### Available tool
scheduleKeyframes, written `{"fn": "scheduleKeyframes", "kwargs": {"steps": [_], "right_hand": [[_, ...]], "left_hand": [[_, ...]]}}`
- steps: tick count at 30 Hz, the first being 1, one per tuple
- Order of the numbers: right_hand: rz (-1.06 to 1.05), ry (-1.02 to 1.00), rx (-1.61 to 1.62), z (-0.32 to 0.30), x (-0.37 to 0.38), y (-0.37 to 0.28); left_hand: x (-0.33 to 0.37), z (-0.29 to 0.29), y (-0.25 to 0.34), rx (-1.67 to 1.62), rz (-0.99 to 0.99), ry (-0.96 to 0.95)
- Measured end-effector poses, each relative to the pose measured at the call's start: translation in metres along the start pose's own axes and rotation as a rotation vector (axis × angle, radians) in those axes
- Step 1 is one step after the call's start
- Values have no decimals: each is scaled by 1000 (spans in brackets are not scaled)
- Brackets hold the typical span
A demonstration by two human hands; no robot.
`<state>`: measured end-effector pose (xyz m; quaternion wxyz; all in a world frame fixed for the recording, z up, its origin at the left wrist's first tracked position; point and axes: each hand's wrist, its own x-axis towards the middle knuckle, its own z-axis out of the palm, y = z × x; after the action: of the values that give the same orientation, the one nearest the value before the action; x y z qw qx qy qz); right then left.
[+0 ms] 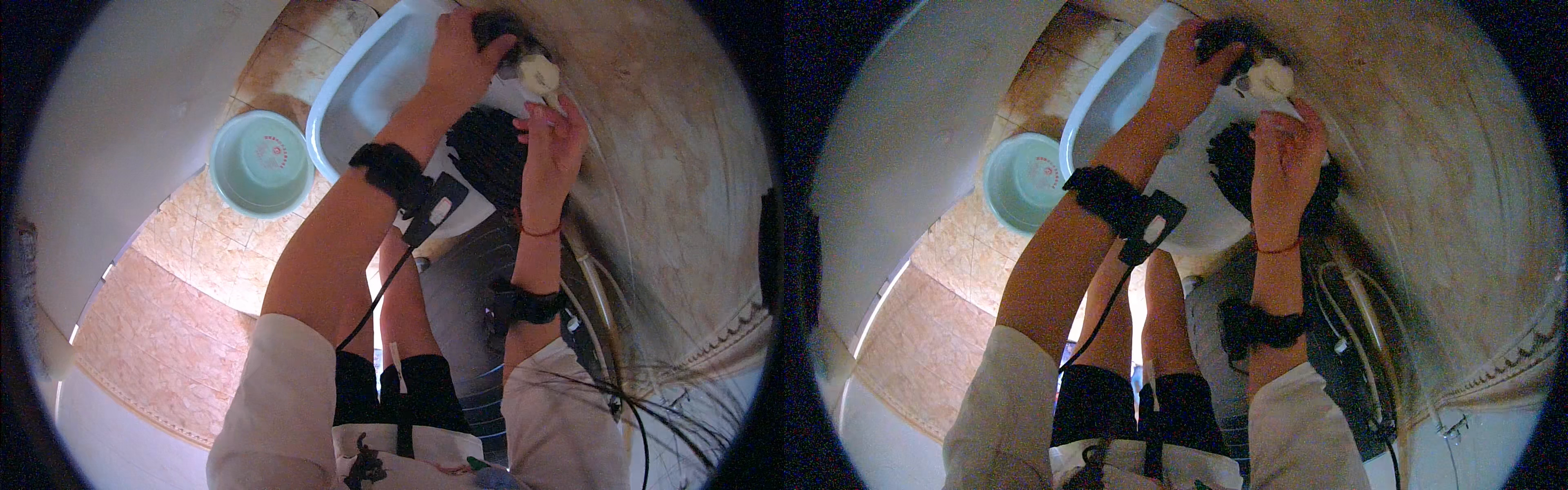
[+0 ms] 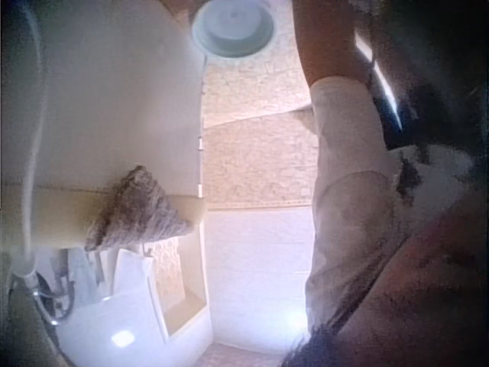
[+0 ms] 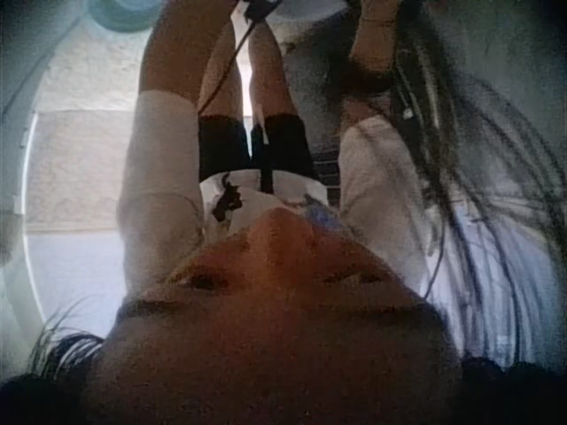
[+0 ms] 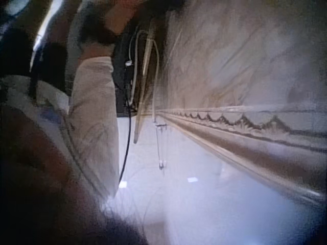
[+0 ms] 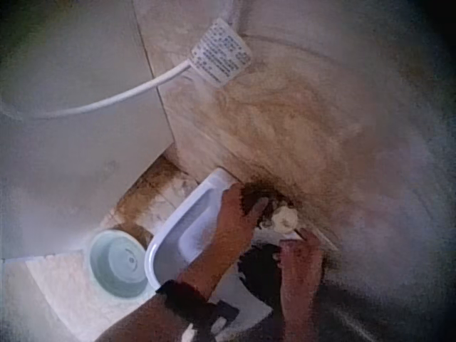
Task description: The person wipes the exterior of a bathroom cabinet and sink area, using a abrasive pad and a cloth to scrub and dry the surfaces.
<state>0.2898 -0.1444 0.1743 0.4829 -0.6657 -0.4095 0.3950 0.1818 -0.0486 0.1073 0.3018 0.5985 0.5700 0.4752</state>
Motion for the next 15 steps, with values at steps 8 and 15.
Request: {"fn": "scheduleKeyframes", "kwargs": {"steps": [8, 15], "right_hand": [[12, 19, -52, 18, 24, -4], [29, 87, 31, 33, 28, 3]], "left_hand": [[4, 17, 15, -35, -124, 15], [7, 26, -8, 168, -92, -125]]}}
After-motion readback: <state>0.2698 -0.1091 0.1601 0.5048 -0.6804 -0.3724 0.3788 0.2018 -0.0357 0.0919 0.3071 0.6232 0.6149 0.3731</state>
